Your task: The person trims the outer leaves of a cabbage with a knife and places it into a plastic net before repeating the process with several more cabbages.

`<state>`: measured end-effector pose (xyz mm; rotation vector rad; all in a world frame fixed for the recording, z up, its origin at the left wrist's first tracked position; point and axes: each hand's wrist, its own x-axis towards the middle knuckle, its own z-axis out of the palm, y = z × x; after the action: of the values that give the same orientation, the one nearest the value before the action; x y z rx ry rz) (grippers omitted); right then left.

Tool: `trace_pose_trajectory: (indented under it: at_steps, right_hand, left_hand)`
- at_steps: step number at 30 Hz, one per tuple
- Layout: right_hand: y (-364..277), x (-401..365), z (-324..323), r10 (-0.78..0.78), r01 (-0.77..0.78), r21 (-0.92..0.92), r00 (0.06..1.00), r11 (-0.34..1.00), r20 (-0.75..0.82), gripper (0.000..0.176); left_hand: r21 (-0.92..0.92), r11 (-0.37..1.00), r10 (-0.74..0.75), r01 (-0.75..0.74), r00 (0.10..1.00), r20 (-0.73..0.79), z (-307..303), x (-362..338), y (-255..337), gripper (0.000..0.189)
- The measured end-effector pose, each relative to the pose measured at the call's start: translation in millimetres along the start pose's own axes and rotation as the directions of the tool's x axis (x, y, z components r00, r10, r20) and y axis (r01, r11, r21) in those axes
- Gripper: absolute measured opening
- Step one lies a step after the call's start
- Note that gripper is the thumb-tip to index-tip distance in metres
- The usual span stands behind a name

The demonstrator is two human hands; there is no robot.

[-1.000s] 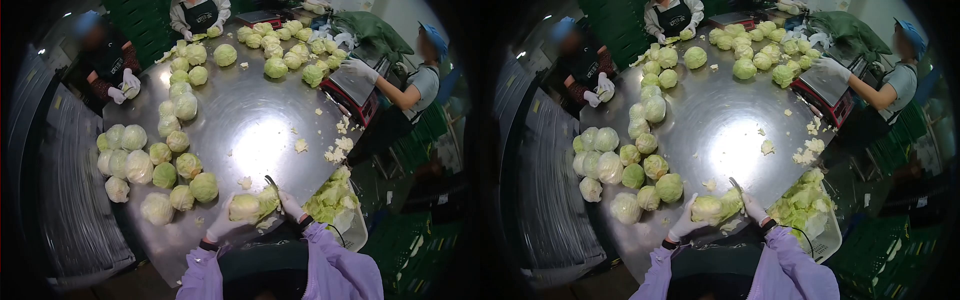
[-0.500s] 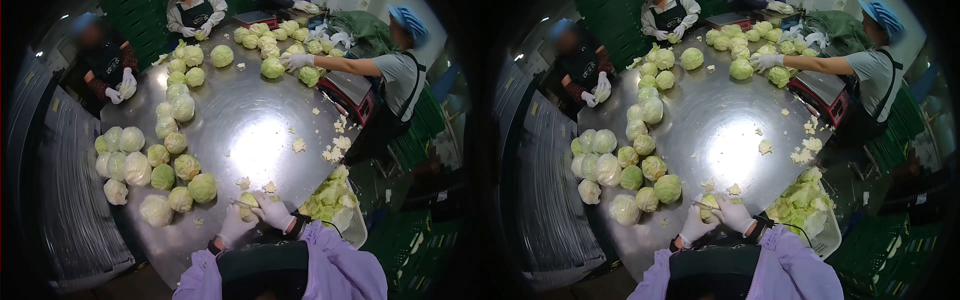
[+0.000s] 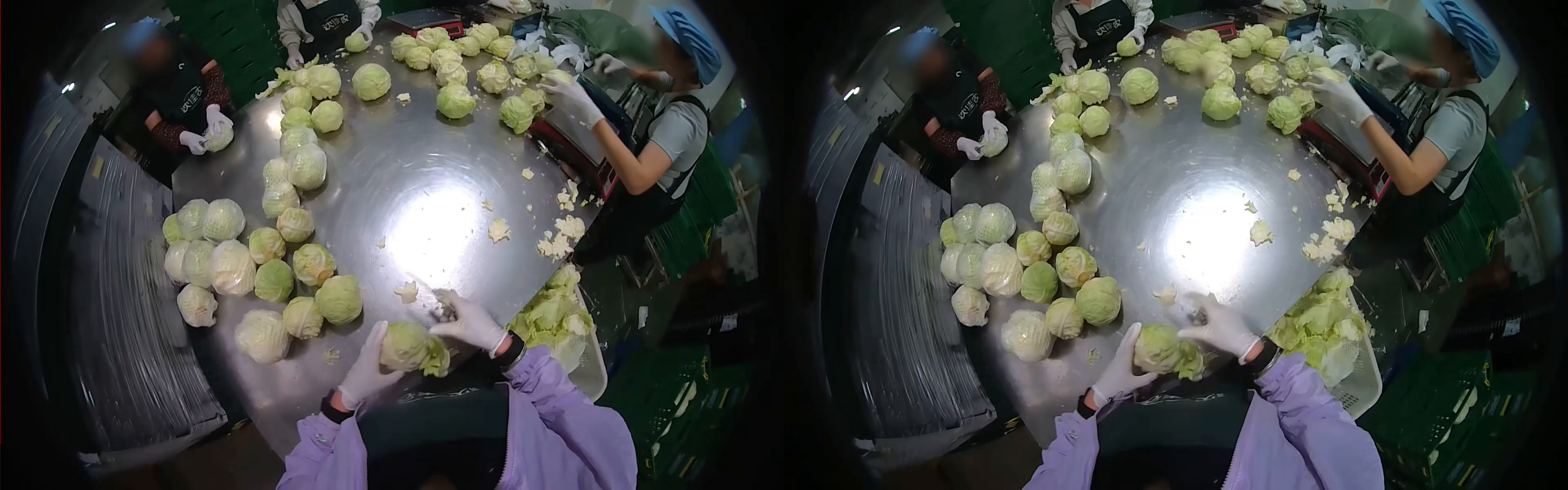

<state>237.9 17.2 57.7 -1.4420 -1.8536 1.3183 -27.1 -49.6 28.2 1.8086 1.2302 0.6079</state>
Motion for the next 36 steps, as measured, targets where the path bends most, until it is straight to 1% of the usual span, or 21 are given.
trace_pose_trajectory:
  at_steps: [1,4,5,7,10,12,13,16,17,19,20,22,25,26,27,28,29,30,33,34,36]
  right_hand:
    - [-25,-6,10,-0.055,0.071,-0.194,0.995,0.978,0.086,0.069]
    - [-25,-13,41,-0.12,0.111,-0.462,0.993,0.88,0.008,0.057]
    - [-19,-9,38,-0.122,0.108,-0.412,0.992,0.905,-0.009,0.049]
    - [-8,1,31,-0.125,0.11,-0.359,0.992,0.927,-0.019,0.043]
    - [21,18,10,-0.033,0.021,-0.243,0.998,0.97,-0.048,0.034]
    - [37,32,-5,0.421,-0.419,0.101,0.907,0.902,0.007,0.035]
    - [37,30,-6,0.415,-0.413,0.101,0.91,0.905,0.009,0.035]
    - [19,12,3,-0.111,-0.004,-0.388,0.956,0.921,-0.273,0.058]
    - [9,9,13,-0.1,-0.011,-0.383,0.958,0.924,-0.269,0.058]
    - [-15,5,34,-0.335,0.352,0.056,0.92,0.934,-0.203,0.06]
    - [-13,5,43,-0.33,0.348,0.052,0.92,0.936,-0.209,0.06]
    - [-1,7,60,0.194,-0.232,0.365,0.971,0.902,0.136,0.058]
    - [19,0,65,0.373,-0.457,0.412,0.887,0.788,0.27,0.056]
    - [64,-3,87,0.107,-0.109,0.167,0.994,0.98,0.019,0.055]
    - [61,-13,78,0.116,-0.117,0.09,0.993,0.989,0.022,0.056]
    - [61,-22,68,0.094,-0.094,0.015,0.995,0.995,-0.033,0.054]
    - [65,-31,55,0.064,-0.07,-0.065,0.994,0.995,-0.086,0.052]
    - [74,-43,42,0.074,-0.087,-0.081,0.986,0.993,-0.149,0.049]
    - [118,-82,-10,0.281,-0.27,0.078,0.913,0.96,-0.296,0.041]
    - [118,-97,-38,0.327,-0.345,0.007,0.883,0.939,-0.337,0.04]
    - [120,-124,-77,0.225,-0.435,-0.336,0.828,0.835,-0.514,0.036]
  left_hand:
    - [0.005,1.0,-0.005,0.005,1.0,0.008,11,0,10,0.098]
    - [0.149,0.902,-0.42,0.406,0.905,0.072,28,10,39,0.105]
    - [0.142,0.905,-0.414,0.401,0.907,0.073,30,13,34,0.105]
    - [0.202,0.979,0.031,-0.01,0.994,-0.101,30,14,16,0.102]
    - [0.161,0.987,0.008,-0.012,1.0,0.026,4,16,14,0.095]
    - [0.151,0.988,-0.032,0.013,0.992,0.124,-14,12,9,0.096]
    - [0.156,0.988,-0.033,0.014,0.992,0.118,-13,7,10,0.096]
    - [0.082,0.997,0.014,-0.012,0.999,-0.033,4,0,17,0.099]
    - [0.106,0.994,-0.022,0.038,0.988,-0.154,20,2,22,0.1]
    - [0.128,0.988,-0.047,0.083,0.964,-0.262,31,5,18,0.101]
    - [0.048,0.993,-0.089,0.106,0.957,-0.275,33,8,11,0.099]
    - [-0.032,0.992,-0.127,0.123,0.947,-0.295,32,13,1,0.097]
    - [-0.814,0.574,-0.417,0.088,0.887,-0.198,11,13,-21,0.073]
    - [-0.932,0.362,-0.389,0.03,0.913,-0.122,19,10,-56,0.062]
    - [-0.929,0.368,-0.395,0.031,0.91,-0.126,16,8,-54,0.062]
    - [-0.555,0.823,-0.265,0.122,0.946,-0.185,17,6,-46,0.059]
    - [0.013,0.991,-0.128,0.132,0.98,-0.153,19,4,-40,0.056]
    - [0.016,0.99,-0.132,0.137,0.978,-0.164,20,3,-37,0.056]
    - [-0.751,0.635,-0.197,0.178,0.978,0.065,25,9,-31,0.055]
    - [-0.755,0.634,-0.191,0.169,0.98,0.059,25,12,-30,0.055]
    - [-0.002,1.0,0.014,-0.014,0.998,-0.06,24,26,-26,0.059]
